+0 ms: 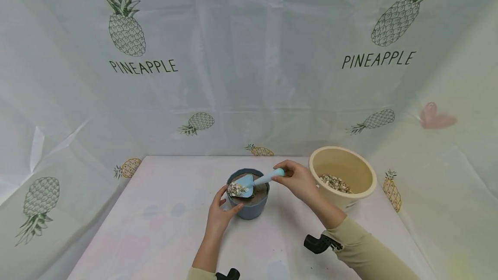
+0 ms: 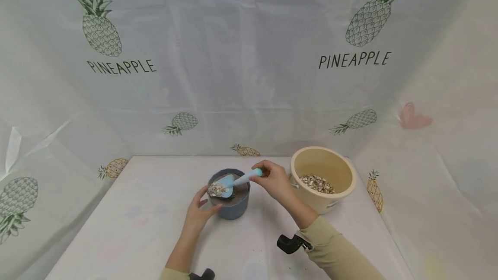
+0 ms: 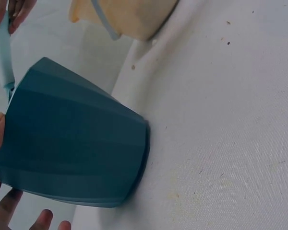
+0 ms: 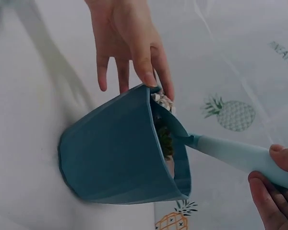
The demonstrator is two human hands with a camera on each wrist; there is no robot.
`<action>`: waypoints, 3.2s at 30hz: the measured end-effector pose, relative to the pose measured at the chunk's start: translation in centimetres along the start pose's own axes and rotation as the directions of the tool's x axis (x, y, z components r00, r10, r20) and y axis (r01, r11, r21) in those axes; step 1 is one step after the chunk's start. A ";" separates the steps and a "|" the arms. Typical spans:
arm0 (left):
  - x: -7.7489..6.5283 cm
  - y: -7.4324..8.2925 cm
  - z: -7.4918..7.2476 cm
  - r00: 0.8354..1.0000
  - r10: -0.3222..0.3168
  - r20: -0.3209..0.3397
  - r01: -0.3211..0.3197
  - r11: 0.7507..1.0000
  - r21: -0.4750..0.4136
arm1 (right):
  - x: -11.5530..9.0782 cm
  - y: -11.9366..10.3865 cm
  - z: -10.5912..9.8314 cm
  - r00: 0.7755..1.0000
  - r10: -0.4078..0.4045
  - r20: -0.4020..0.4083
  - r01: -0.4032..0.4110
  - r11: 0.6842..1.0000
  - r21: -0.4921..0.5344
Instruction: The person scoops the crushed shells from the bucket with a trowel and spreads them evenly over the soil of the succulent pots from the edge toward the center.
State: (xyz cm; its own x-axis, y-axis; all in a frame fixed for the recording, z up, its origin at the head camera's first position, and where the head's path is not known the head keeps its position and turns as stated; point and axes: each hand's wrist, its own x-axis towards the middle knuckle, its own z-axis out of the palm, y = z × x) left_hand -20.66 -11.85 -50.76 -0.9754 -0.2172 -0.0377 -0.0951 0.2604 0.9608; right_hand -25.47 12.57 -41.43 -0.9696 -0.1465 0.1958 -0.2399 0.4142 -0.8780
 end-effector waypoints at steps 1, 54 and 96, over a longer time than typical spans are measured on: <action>0.0 0.0 0.0 1.000 0.001 0.001 -0.001 1.000 -0.002 | 0.0 -0.1 0.0 1.000 -0.009 0.003 0.009 1.000 -0.014; -0.1 -0.1 0.2 0.999 0.035 -0.018 -0.035 0.999 0.001 | 2.9 -2.2 -1.4 0.946 -0.230 0.231 0.248 0.967 -0.052; -0.3 -0.1 0.2 0.999 0.040 -0.018 -0.040 0.999 0.000 | 3.5 -3.6 -2.1 0.919 -0.266 0.293 0.300 0.951 -0.080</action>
State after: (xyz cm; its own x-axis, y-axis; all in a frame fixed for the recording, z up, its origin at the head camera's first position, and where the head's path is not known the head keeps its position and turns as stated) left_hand -20.43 -11.67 -50.91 -0.9747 -0.2235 0.0057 -0.0560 0.2687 0.9616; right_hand -28.13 12.48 -36.61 -0.8130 -0.5076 0.2852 -0.5230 0.4214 -0.7409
